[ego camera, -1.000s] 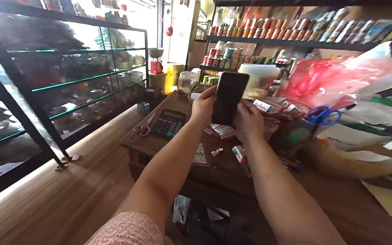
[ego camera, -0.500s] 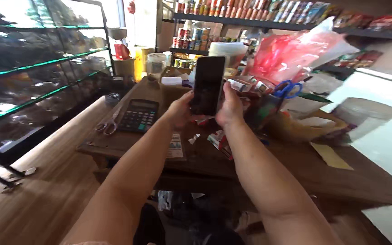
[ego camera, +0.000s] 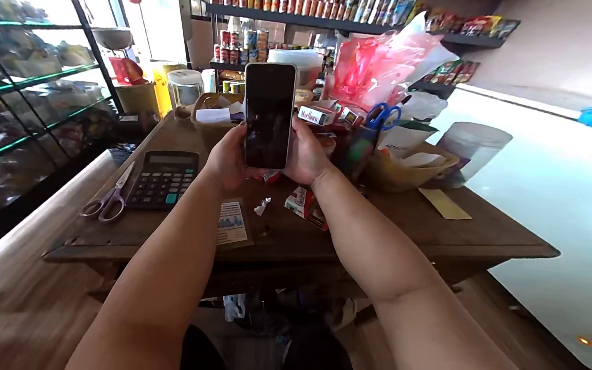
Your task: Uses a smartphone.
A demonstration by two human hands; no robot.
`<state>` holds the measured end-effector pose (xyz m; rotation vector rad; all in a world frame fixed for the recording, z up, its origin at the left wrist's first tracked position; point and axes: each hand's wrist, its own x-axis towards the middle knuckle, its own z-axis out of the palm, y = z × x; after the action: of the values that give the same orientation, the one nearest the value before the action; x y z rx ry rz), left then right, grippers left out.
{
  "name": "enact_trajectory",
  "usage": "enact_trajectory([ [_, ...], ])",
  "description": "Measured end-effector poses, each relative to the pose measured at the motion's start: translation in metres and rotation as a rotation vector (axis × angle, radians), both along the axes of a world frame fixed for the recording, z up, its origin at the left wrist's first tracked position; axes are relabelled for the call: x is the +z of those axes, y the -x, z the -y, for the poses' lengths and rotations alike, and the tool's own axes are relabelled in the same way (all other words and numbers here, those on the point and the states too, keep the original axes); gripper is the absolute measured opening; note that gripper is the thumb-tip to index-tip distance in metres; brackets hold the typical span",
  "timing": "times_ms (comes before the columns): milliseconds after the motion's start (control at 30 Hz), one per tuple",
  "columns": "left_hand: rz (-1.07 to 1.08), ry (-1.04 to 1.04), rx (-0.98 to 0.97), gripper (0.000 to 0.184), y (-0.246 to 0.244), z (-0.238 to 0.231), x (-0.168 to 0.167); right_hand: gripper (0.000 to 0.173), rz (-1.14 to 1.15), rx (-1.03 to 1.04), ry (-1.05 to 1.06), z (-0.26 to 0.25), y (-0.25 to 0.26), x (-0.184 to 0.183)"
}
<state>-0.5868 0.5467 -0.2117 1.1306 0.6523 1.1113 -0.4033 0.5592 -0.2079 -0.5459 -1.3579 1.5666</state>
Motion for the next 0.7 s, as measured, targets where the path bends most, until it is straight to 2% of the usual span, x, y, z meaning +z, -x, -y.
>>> enact_trajectory([
  [133, 0.021, -0.017, -0.015, 0.052, 0.0, -0.001, -0.003, 0.065, 0.023, -0.002, 0.025, 0.0, 0.0, 0.001],
  [433, 0.003, -0.012, 0.005, 0.053, -0.002, -0.001, -0.004, 0.06, 0.029, 0.044, 0.021, -0.003, -0.004, 0.002],
  [700, -0.043, -0.016, 0.058, 0.054, -0.006, 0.003, -0.001, 0.064, 0.088, 0.048, -0.004, -0.002, -0.01, 0.002],
])
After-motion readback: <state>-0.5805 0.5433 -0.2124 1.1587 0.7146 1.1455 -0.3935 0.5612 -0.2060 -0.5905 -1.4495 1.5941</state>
